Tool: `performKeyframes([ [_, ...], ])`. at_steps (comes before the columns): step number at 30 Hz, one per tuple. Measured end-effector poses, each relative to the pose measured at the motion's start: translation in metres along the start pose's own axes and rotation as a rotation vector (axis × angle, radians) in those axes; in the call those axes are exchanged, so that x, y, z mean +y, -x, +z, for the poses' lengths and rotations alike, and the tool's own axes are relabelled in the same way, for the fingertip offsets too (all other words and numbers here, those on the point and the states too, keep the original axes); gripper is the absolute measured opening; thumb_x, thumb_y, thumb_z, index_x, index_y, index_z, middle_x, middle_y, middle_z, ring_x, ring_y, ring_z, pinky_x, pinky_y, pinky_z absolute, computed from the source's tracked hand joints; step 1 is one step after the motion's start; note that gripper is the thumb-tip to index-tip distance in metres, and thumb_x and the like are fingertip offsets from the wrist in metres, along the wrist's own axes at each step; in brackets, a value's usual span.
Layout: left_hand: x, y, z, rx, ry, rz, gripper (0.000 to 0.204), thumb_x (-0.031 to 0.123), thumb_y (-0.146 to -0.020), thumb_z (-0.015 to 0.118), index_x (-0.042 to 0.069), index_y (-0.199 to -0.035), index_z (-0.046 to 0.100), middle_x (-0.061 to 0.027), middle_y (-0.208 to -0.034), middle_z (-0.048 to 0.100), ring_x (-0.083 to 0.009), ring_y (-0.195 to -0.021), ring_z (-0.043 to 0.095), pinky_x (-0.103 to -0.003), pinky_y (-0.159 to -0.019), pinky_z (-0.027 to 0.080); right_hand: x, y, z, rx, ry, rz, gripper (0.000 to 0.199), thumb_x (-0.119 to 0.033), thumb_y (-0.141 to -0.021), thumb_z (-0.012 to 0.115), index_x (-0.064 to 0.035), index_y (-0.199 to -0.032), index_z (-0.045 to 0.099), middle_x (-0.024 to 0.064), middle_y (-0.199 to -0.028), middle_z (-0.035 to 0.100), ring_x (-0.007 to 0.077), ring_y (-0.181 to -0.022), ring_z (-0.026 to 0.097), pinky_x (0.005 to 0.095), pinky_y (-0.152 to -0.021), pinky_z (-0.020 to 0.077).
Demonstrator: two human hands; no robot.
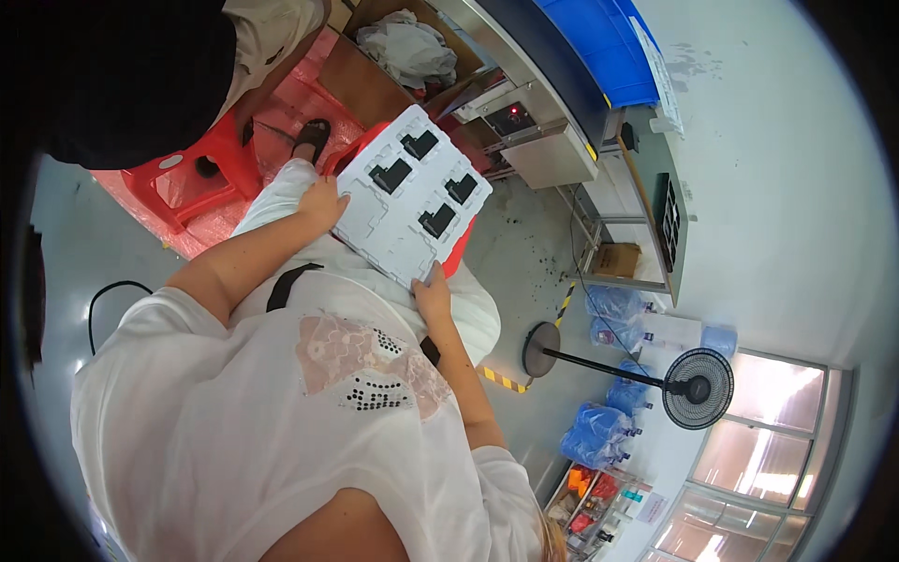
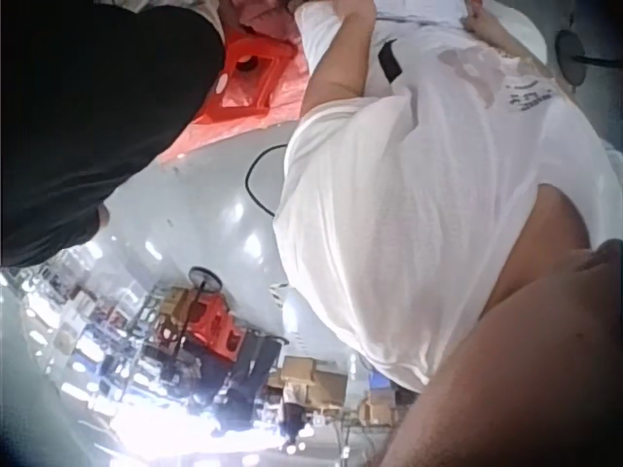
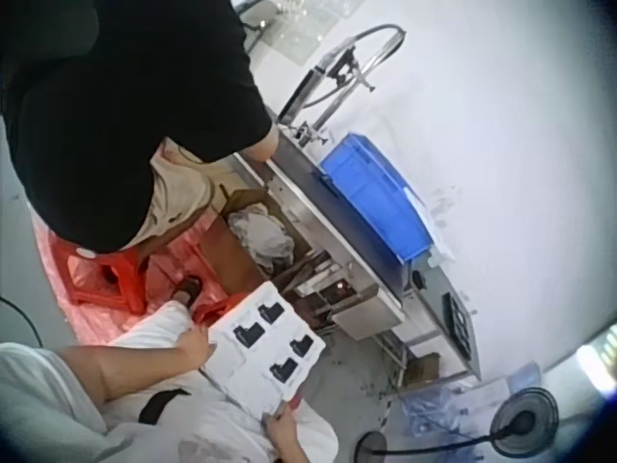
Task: The person places small black electronic components into a white foam tray, arranging them into designated slots. They handle the components one by one, transferring them from a black plastic tray to the white foam packaging, and then place the filled tray onto a nearby table.
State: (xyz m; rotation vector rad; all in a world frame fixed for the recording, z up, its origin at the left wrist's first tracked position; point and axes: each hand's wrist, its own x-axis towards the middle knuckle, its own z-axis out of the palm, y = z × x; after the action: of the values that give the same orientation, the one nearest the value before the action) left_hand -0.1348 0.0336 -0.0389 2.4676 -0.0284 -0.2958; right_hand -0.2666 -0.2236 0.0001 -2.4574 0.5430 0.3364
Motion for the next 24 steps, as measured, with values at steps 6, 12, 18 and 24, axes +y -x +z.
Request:
performKeyframes([
  [6, -0.008, -0.004, -0.003, -0.014, 0.091, 0.069, 0.05, 0.037, -0.079, 0.059, -0.007, -0.099, 0.05, -0.0259, -0.102, 0.054, -0.037, -0.096, 0.054, -0.042, -0.082, 0.045, 0.006, -0.031, -0.029, -0.133, -0.075, 0.136, 0.05, -0.018, -0.075, 0.061, 0.0015, -0.118, 0.046, 0.0206, -0.103, 0.059, 0.0289, -0.083, 0.061, 0.0352, -0.073, 0.0478],
  [12, -0.015, -0.022, -0.021, -0.025, 0.44, 0.011, 0.037, 0.029, -0.075, 0.064, -0.007, -0.083, 0.057, -0.0242, -0.081, 0.058, -0.0367, -0.08, 0.057, -0.042, -0.072, 0.045, -0.125, -0.088, -0.16, 0.209, -0.216, -0.136, 0.016, -0.014, -0.078, 0.054, -0.0005, -0.073, 0.062, 0.0076, -0.057, 0.061, 0.0141, -0.051, 0.058, 0.0281, -0.05, 0.0456],
  [18, 0.041, -0.065, -0.072, 0.339, 0.537, 0.39, 0.014, 0.011, -0.079, 0.058, -0.002, -0.082, 0.061, -0.0195, -0.078, 0.059, -0.0336, -0.077, 0.056, -0.039, -0.07, 0.044, -0.252, -0.171, -0.25, 0.625, -0.199, -0.282, 0.026, -0.022, -0.075, 0.063, 0.0041, -0.077, 0.065, 0.0082, -0.062, 0.061, 0.0131, -0.057, 0.056, 0.0262, -0.055, 0.0442],
  [24, 0.119, -0.092, -0.112, 0.082, 0.512, 0.669, 0.022, 0.011, -0.082, 0.055, 0.004, -0.103, 0.057, -0.0145, -0.105, 0.054, -0.0312, -0.099, 0.05, -0.042, -0.084, 0.038, -0.308, -0.32, -0.284, 0.637, 0.188, 0.109, 0.069, -0.053, -0.076, 0.057, 0.0095, -0.104, 0.059, 0.024, -0.112, 0.057, 0.0344, -0.107, 0.054, 0.0388, -0.089, 0.0424],
])
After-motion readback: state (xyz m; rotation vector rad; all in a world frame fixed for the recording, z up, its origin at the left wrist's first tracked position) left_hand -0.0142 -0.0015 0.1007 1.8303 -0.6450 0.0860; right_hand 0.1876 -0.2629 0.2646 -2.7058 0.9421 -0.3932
